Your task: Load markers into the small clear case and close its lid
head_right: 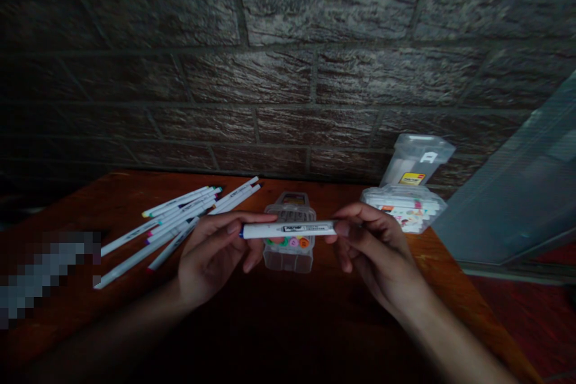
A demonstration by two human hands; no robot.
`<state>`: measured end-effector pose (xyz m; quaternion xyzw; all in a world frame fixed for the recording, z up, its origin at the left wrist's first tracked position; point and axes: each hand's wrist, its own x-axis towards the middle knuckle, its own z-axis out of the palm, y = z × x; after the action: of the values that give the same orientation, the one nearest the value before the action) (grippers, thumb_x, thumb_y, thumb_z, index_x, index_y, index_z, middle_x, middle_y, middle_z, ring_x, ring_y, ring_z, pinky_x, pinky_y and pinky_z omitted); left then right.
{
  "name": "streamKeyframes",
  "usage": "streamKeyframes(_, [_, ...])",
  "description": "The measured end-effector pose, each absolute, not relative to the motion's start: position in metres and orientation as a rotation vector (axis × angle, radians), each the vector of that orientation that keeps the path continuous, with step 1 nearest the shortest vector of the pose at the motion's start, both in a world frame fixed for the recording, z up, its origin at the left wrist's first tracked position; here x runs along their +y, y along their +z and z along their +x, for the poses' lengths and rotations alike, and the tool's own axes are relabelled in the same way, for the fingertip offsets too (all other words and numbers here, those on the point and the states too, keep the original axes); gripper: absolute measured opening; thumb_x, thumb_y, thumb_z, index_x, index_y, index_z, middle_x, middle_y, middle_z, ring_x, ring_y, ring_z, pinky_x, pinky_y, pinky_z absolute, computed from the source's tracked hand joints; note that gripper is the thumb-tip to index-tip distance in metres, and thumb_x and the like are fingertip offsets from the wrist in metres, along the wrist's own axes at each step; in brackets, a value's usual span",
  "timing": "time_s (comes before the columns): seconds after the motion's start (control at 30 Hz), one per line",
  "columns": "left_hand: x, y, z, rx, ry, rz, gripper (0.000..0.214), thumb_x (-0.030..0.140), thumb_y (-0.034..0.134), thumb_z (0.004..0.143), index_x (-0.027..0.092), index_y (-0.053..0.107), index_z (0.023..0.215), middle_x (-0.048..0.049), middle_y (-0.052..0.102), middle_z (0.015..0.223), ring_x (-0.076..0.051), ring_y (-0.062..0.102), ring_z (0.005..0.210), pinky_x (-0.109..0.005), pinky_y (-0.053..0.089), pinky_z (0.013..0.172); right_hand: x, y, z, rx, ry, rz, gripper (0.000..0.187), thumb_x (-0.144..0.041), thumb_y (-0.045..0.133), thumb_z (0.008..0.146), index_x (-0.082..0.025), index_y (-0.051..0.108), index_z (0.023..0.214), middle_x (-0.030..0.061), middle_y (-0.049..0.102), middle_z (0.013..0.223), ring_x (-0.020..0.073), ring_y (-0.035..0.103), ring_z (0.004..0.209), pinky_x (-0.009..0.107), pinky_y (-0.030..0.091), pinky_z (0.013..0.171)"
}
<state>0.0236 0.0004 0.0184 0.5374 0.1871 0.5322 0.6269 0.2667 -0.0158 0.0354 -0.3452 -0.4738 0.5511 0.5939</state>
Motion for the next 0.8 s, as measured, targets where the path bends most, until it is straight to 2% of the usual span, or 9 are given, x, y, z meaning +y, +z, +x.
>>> streamKeyframes(0.17, [0.001, 0.017, 0.023, 0.446, 1.226, 1.267, 0.031, 0.036, 0.064, 0.096, 0.019, 0.085, 0.113, -0.0086, 0.077, 0.075, -0.013, 0.053, 0.05, -0.028, 0.036, 0.052, -0.015, 0.033, 0.268, -1.12, 1.269, -0.778, 0.011, -0.03, 0.088, 0.079, -0.022, 0.081, 0.084, 0.0016, 0.074, 0.065, 0.0083, 0.055, 0.042, 0.016, 0.047, 0.038])
streamKeyframes(0.3, [0.002, 0.013, 0.022, 0.465, 1.237, 1.341, 0.029, 0.033, 0.065, 0.098, 0.021, 0.083, 0.117, -0.0013, 0.063, 0.057, -0.013, 0.052, 0.05, -0.029, 0.036, 0.055, -0.015, 0.031, 0.268, -1.136, 1.262, -0.767, 0.009, -0.029, 0.086, 0.081, -0.023, 0.081, 0.087, 0.0008, 0.075, 0.066, 0.0076, 0.056, 0.042, 0.015, 0.047, 0.038])
streamKeyframes(0.53, [0.004, 0.008, 0.02, 0.448, 1.227, 1.38, 0.028, 0.031, 0.063, 0.101, 0.024, 0.082, 0.12, 0.0005, 0.061, 0.059, -0.012, 0.051, 0.051, -0.029, 0.036, 0.057, -0.014, 0.03, 0.27, -1.125, 1.272, -0.778, 0.009, -0.029, 0.086, 0.081, -0.024, 0.081, 0.086, 0.0005, 0.076, 0.067, 0.0076, 0.056, 0.042, 0.015, 0.046, 0.039])
streamKeyframes(0.8, [0.003, 0.01, 0.023, 0.437, 1.225, 1.353, 0.031, 0.032, 0.062, 0.098, 0.022, 0.083, 0.118, -0.0018, 0.064, 0.058, -0.013, 0.05, 0.049, -0.03, 0.035, 0.053, -0.016, 0.033, 0.268, -1.108, 1.283, -0.785, 0.011, -0.031, 0.088, 0.079, -0.023, 0.082, 0.084, 0.0016, 0.075, 0.065, 0.0079, 0.054, 0.041, 0.016, 0.046, 0.038])
